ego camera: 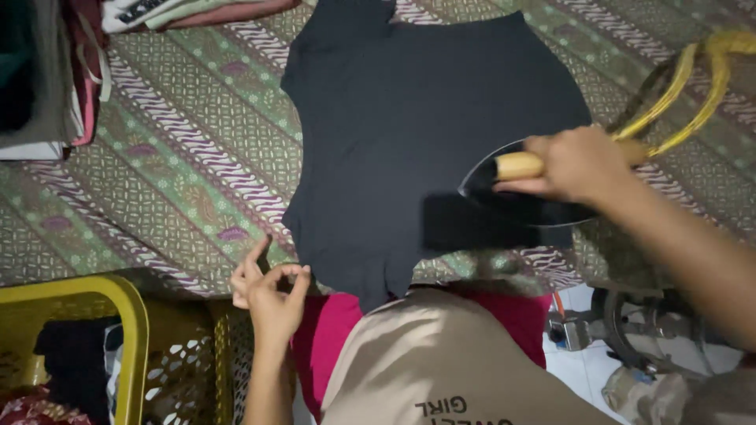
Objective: Ironing and folding a black t-shirt on a floor mat
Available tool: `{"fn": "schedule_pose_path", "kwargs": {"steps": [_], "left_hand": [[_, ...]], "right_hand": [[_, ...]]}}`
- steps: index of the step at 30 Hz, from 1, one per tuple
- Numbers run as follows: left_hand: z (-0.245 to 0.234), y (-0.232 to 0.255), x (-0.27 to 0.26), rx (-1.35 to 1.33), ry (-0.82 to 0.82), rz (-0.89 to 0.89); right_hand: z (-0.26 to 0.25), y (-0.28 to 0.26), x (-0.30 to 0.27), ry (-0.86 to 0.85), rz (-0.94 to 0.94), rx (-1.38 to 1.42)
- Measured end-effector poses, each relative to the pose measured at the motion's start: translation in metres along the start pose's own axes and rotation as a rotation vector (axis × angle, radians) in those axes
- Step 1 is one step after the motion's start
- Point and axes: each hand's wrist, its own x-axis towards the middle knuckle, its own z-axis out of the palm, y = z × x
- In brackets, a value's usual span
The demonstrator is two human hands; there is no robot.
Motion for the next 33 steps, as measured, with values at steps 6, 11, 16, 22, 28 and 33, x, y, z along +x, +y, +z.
{"fn": "schedule_pose_path", "kwargs": {"steps": [6, 11, 16, 22, 28, 33], "left_hand": [[0.003, -0.001, -0.008, 0.003, 0.009, -0.05], [0.002, -0.014, -0.014, -0.037, 0.081, -0.05], [-0.012, -0.022, -0.009, -0.267, 0.384, -0.11], [-0.007, -0.017, 0.012, -0.311, 0.282, -0.019], [0.008, 0.002, 0.044, -0.235, 0.081, 0.155], [0.023, 0.013, 0.06, -0.018, 0.083, 0.253]], "right_hand": [[-0.08, -0.117, 0.034, 0.015, -0.152, 0.372], [-0.113, -0.212, 0.068, 0.203, -0.369, 0.489], [-0.133, -0.27, 0.09, 0.42, -0.436, 0.56], [-0.122, -0.214, 0.065, 0.169, -0.431, 0.562], [-0.052, -0.11, 0.001, 0.032, -0.219, 0.339], [0.013, -0.023, -0.04, 0.038, -0.24, 0.205]]}}
